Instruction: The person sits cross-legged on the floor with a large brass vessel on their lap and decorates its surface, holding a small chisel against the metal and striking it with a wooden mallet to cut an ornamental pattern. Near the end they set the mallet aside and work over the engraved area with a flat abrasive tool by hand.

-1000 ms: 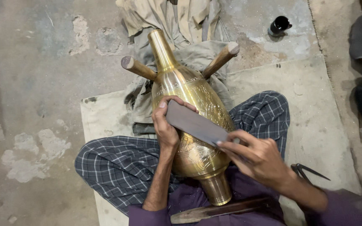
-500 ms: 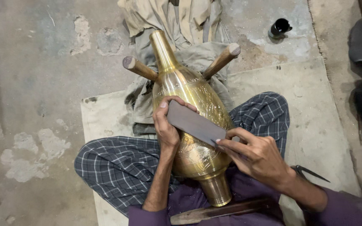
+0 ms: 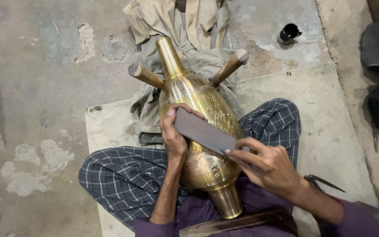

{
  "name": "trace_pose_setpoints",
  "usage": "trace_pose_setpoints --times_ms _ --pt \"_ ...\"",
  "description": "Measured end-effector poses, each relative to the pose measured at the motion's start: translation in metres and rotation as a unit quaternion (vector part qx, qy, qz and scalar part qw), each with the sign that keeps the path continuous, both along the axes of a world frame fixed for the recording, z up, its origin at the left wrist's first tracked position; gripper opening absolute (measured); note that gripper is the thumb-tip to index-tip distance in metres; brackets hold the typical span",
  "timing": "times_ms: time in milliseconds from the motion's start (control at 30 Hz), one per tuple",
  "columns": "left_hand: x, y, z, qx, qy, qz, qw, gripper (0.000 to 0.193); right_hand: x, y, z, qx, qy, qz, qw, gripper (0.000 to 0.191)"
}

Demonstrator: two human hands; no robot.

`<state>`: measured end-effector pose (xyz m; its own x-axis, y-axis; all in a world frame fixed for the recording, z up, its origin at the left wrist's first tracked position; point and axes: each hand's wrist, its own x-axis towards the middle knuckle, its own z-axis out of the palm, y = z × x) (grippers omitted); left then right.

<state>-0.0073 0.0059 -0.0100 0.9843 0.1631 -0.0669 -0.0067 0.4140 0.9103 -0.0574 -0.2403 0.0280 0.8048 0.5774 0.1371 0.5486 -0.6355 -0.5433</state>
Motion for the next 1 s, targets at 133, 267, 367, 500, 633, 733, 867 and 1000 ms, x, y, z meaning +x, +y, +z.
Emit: trace_pose_setpoints --times_ms 133,267,367,500,633,733,867,1000 --pt "0.000 0.000 -0.002 0.010 -0.022 -0.008 1.000 0.044 -0.020 -0.017 0.015 0.011 0.027 -0.060 0.998 0.029" --pt "0.001 -0.001 -0.003 0.029 -0.026 -0.002 0.999 0.045 -0.012 -0.013 -0.001 0.026 0.010 -0.031 0.999 0.026" --pt "0.001 -0.001 0.000 0.005 -0.009 0.001 1.000 0.044 0.001 -0.005 -0.017 -0.006 0.011 -0.014 1.000 0.028" --pt "0.000 -0.001 0.002 -0.006 -0.018 0.000 1.000 0.043 -0.009 -0.016 -0.019 0.008 0.007 -0.021 1.000 0.031" --pt "-0.001 -0.002 0.000 0.019 -0.022 -0.002 1.000 0.044 -0.025 -0.028 -0.011 0.017 0.025 -0.048 0.998 0.028" --pt "-0.001 -0.002 -0.001 -0.014 -0.014 -0.008 1.000 0.044 -0.013 -0.016 -0.010 0.025 0.011 -0.026 0.999 0.030" --pt "-0.001 0.000 0.000 0.010 -0.020 -0.001 1.000 0.045 0.004 0.003 -0.002 -0.004 0.005 -0.009 1.000 0.031" --pt "-0.002 -0.001 -0.001 -0.008 -0.017 -0.009 1.000 0.045 -0.015 -0.011 0.017 0.006 0.011 -0.040 0.999 0.032"
